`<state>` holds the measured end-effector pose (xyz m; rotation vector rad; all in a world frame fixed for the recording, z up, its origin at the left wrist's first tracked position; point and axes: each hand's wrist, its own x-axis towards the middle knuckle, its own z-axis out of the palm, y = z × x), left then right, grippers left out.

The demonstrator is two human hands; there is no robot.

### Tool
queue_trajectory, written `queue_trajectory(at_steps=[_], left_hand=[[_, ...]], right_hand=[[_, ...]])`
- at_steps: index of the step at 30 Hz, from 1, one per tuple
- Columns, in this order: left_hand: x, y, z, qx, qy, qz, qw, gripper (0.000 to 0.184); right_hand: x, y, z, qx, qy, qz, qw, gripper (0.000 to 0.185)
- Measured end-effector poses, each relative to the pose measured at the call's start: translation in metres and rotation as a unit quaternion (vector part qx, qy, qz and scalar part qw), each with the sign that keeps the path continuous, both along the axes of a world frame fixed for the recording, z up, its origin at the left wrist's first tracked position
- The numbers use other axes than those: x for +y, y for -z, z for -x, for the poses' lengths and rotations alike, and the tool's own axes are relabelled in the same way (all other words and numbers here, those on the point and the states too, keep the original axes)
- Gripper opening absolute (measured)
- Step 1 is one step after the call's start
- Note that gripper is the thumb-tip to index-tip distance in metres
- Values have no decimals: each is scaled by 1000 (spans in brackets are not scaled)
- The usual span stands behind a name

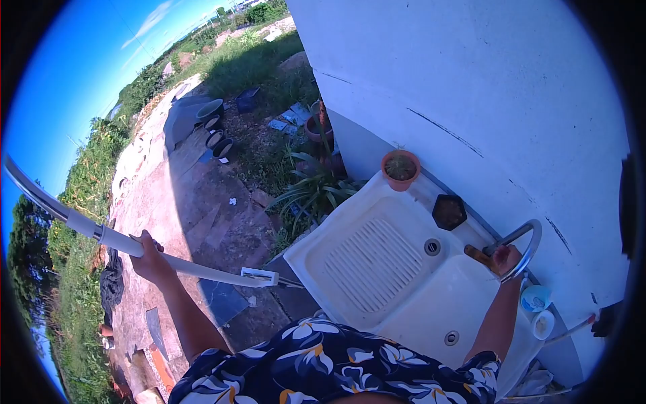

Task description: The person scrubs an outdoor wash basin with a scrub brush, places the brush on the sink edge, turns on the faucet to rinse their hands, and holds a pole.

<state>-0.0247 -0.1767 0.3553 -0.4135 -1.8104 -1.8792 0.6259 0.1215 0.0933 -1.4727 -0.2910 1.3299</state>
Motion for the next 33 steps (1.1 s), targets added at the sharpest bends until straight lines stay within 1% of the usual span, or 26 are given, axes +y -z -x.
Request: queue_trajectory(at_steps=[2,3,4,5,6,7,8,9,10,11,12,13,15,16,17,20,22,23,25,26,27,29,30,32,33], left_hand=[[-6,-1,2,-4,-17,4,1000,18],[-1,1,3,-10,-17,17,1000,19],[-2,0,-3,19,1,18,1000,20],[-5,1,2,0,-17,40,999,21],[-7,0,0,-7,-24,49,998,22],[-7,-3,-6,4,-39,88,995,25],[-15,4,10,-2,-64,98,993,34],[-12,0,2,-5,-75,115,991,34],[-16,9,22,-3,-27,135,990,34],[-28,18,52,64,-103,220,968,25],[-33,25,73,135,-187,291,929,17],[-34,28,79,143,-172,290,930,17],[-31,36,85,346,-209,281,870,15],[-20,38,88,351,-197,277,872,15],[-9,39,91,348,-185,275,877,15],[12,36,99,337,-164,275,886,15],[11,29,105,329,-160,284,886,15],[9,27,108,323,-160,288,887,15],[4,21,113,311,-163,294,889,16],[3,20,116,303,-163,295,891,16],[3,20,118,294,-161,297,894,16],[3,27,120,269,-158,299,902,16],[0,28,121,257,-158,301,905,16],[-18,33,123,227,-168,306,909,16],[-35,39,123,206,-180,309,911,17]], right_hand=[[0,6,-6,47,-21,-14,999,32],[3,14,-9,49,-28,-25,998,32],[2,18,-11,49,-22,-27,998,32],[3,23,-13,21,-23,-7,1000,32],[7,46,-25,25,-50,-15,998,32],[-2,34,-15,-40,-34,-9,999,31],[-4,66,-32,54,-30,-90,994,29],[-11,48,-27,5,-56,-97,994,29],[-19,27,-25,-53,-68,-74,994,30],[-21,20,-23,-24,-63,-100,993,28],[-21,9,-17,-11,-40,-89,995,27],[-21,1,-12,5,-21,-80,997,27],[-11,18,-19,3,-32,-70,997,26],[-14,7,-15,-29,-29,-37,998,27],[-15,1,-12,-46,-2,-25,999,28],[-5,1,-10,-26,40,-38,998,29],[1,-5,-4,-109,45,-44,992,30],[5,0,-7,-104,44,-42,993,30],[11,4,-7,-213,17,-83,973,29],[9,-5,-4,-122,50,-47,990,29],[9,3,-5,-121,51,-48,990,29],[4,3,-8,30,34,-97,994,29],[-10,4,-15,67,18,-88,994,29],[-57,-12,-17,151,-32,-174,973,29],[-85,-21,-13,183,-37,-236,954,30]])
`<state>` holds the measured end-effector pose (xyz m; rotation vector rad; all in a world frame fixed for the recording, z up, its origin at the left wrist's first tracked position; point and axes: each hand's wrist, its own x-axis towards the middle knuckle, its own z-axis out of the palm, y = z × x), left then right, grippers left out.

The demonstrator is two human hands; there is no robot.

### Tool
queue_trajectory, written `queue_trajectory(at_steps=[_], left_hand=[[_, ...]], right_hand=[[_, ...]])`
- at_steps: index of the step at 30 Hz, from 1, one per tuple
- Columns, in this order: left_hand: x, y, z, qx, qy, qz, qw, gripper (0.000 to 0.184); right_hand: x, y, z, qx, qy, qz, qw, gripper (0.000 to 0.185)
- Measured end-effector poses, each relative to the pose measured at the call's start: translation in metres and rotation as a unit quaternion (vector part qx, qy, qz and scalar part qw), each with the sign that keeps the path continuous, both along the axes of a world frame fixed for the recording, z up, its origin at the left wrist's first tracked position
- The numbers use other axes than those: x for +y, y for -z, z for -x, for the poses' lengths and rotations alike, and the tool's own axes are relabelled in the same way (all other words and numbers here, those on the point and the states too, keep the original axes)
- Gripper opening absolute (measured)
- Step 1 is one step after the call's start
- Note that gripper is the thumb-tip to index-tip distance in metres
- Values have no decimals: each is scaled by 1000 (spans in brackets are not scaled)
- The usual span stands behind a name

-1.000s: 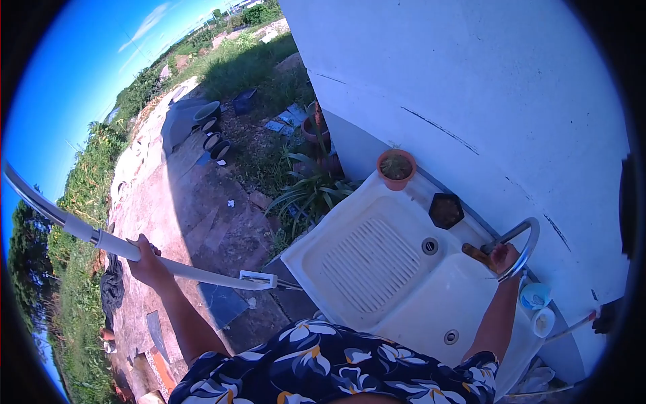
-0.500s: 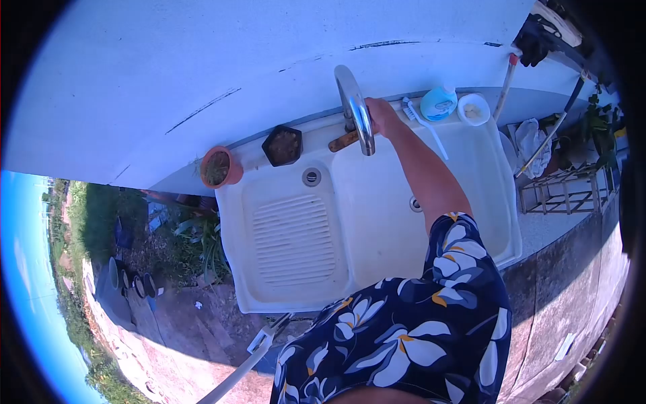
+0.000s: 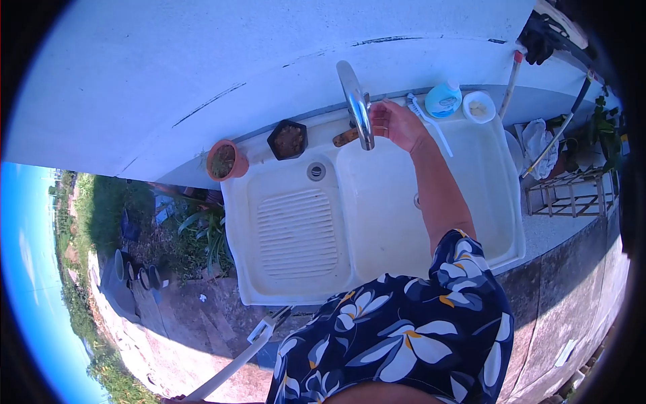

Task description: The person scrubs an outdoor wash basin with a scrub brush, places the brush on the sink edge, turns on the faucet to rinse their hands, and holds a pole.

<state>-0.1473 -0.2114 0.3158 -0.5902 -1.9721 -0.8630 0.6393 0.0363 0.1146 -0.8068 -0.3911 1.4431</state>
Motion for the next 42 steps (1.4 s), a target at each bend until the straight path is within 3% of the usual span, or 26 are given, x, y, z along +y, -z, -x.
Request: queue_trajectory(at_steps=[1,2,3,4,5,6,7,9,11,13,15,16,18,19,20,24,31,35,41,42], left_hand=[[-1,-2,-26,-6,-19,-5,1000,17],[19,-14,-72,-122,58,-118,984,25],[35,-22,-103,-227,133,-233,936,34],[37,-22,-106,-233,133,-194,944,36],[46,-22,-116,-228,155,-220,936,34],[48,-22,-116,-242,163,-209,933,35],[50,-18,-108,-244,189,-225,924,36],[51,-14,-104,-243,222,-260,908,38],[49,-13,-109,-262,216,-267,902,36],[48,-9,-104,-262,214,-280,898,27],[45,-4,-93,-264,225,-293,891,24],[43,-3,-90,-271,224,-293,889,24],[39,-5,-91,-271,222,-305,886,24],[36,-4,-89,-269,212,-306,888,25],[33,-3,-86,-267,204,-306,891,25],[14,9,-69,-266,200,-339,880,26],[5,19,-67,-262,149,-300,905,31],[11,24,-68,-261,154,-257,918,36],[8,34,-55,-244,159,-247,924,39],[8,35,-54,-237,157,-244,927,39]], right_hand=[[-30,-4,6,37,-8,-62,997,30],[-57,10,10,79,-13,-134,988,31],[-81,35,20,198,-7,-192,961,31],[-101,76,27,229,-29,-153,961,35],[-119,87,41,-42,-113,197,973,37],[-138,88,51,-46,-132,197,970,37],[-157,79,61,-220,-162,224,935,39],[-158,49,65,-555,-193,227,777,43],[-149,-22,83,-402,-87,123,903,50],[-141,-95,121,-389,-60,-90,915,59],[-138,-156,165,-327,-80,-368,867,66],[-140,-179,187,-245,-132,-508,815,67],[-159,-239,240,-88,-205,-634,740,62],[-168,-261,252,-32,-258,-644,719,54],[-181,-276,269,81,-317,-588,739,54],[-179,-280,286,34,-401,-620,673,54],[-190,-269,276,-81,-500,-627,592,54],[-180,-271,316,-141,-555,-622,533,55],[-131,-289,342,-201,-670,-638,322,56],[-123,-289,338,-197,-672,-643,311,56]])
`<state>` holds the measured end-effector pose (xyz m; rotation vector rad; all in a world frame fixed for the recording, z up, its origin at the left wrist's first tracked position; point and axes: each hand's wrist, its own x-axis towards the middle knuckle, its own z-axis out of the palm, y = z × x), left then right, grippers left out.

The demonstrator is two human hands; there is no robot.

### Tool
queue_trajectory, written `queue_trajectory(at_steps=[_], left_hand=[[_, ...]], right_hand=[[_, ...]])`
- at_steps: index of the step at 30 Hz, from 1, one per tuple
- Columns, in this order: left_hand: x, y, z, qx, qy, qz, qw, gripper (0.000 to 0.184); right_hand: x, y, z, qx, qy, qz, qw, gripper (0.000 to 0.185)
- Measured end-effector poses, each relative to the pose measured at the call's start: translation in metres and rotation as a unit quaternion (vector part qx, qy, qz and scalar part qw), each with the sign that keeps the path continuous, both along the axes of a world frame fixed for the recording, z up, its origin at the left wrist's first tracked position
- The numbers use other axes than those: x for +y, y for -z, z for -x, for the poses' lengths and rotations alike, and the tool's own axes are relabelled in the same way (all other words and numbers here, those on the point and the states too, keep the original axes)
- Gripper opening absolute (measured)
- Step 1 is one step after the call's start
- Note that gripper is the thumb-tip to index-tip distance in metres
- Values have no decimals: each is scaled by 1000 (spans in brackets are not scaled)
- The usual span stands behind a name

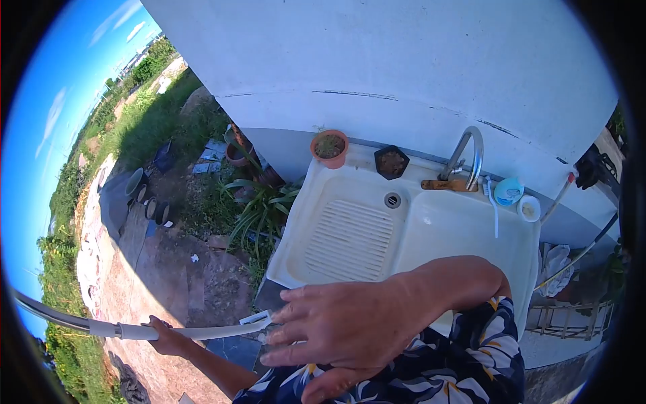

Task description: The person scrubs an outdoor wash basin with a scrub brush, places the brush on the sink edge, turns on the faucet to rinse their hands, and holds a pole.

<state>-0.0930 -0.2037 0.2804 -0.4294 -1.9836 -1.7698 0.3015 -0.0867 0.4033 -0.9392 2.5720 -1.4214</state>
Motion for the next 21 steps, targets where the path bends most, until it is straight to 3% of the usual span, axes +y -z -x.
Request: queue_trajectory(at_steps=[1,2,3,4,5,6,11,14,21], left_hand=[[1,-7,-12,-3,-11,14,1000,37],[0,-6,-12,-4,-14,20,1000,37],[-1,-4,-7,-25,-20,34,999,36],[-2,-2,0,-45,-28,45,998,35],[1,-10,-3,-77,-11,57,995,33],[3,-9,-17,-14,6,15,1000,32],[9,-22,-28,-40,-15,14,999,35],[13,-29,-40,-37,9,-42,998,20],[14,-25,-33,-55,46,-78,994,19]], right_hand=[[7,3,-13,108,190,28,975,58],[9,1,-22,210,377,61,900,60],[-1,-6,-31,226,315,246,888,59],[-11,-20,-36,236,241,422,842,62],[-20,-13,-27,306,251,367,841,63],[-29,-7,-17,375,259,308,835,67],[-38,-15,-35,409,251,281,831,57],[-57,-16,-47,435,233,273,826,50],[-71,-19,-99,509,204,218,807,40]])
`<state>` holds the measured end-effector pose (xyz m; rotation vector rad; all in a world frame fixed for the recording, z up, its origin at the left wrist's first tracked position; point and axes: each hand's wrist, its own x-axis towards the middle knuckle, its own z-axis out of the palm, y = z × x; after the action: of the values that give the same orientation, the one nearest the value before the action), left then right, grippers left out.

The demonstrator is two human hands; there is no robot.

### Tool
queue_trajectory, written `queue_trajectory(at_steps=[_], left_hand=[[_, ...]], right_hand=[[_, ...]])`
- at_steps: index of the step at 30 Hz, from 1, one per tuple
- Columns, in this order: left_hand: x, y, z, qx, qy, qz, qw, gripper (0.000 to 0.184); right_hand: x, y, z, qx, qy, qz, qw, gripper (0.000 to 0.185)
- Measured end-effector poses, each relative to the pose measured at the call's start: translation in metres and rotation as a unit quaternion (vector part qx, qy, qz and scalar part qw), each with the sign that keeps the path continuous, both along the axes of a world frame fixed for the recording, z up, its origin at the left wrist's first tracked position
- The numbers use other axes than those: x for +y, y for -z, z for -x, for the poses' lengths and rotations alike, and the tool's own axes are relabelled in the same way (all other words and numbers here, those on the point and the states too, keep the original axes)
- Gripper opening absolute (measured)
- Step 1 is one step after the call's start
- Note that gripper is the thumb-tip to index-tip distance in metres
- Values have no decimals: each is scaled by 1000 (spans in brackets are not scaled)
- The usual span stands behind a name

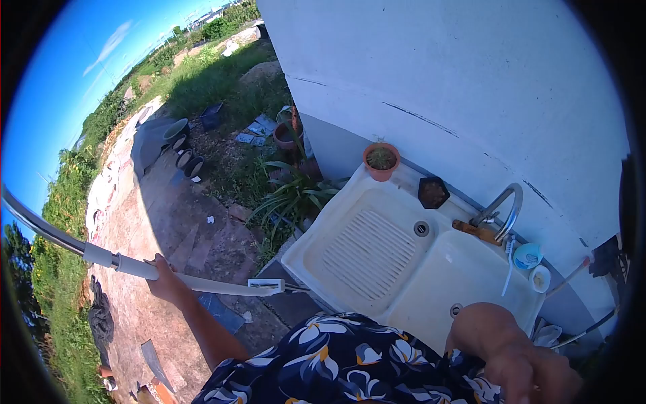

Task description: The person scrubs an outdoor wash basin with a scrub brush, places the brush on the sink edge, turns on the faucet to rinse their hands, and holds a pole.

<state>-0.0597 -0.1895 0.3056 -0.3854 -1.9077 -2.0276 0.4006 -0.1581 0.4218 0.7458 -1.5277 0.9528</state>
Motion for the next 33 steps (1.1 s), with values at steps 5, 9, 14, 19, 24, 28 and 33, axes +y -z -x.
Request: queue_trajectory(at_steps=[5,9,14,19,24,28,33], left_hand=[[2,8,8,-10,-2,4,1000,22],[8,7,7,-14,0,-15,1000,21],[8,11,11,-14,3,0,1000,21],[1,8,15,-20,-39,29,999,22],[-7,9,15,-15,-33,31,999,36],[-13,14,22,-11,-20,62,998,34],[-31,37,61,-13,-5,74,997,38]], right_hand=[[1,-1,-33,36,15,-46,998,39],[19,-1,-39,-16,-256,-209,944,37],[27,28,-30,-203,-246,-263,911,51],[58,50,-10,-405,203,15,892,64],[13,37,58,-33,-18,240,970,72],[-14,1,108,8,-196,241,950,78],[-24,-2,129,-16,-417,261,871,94]])
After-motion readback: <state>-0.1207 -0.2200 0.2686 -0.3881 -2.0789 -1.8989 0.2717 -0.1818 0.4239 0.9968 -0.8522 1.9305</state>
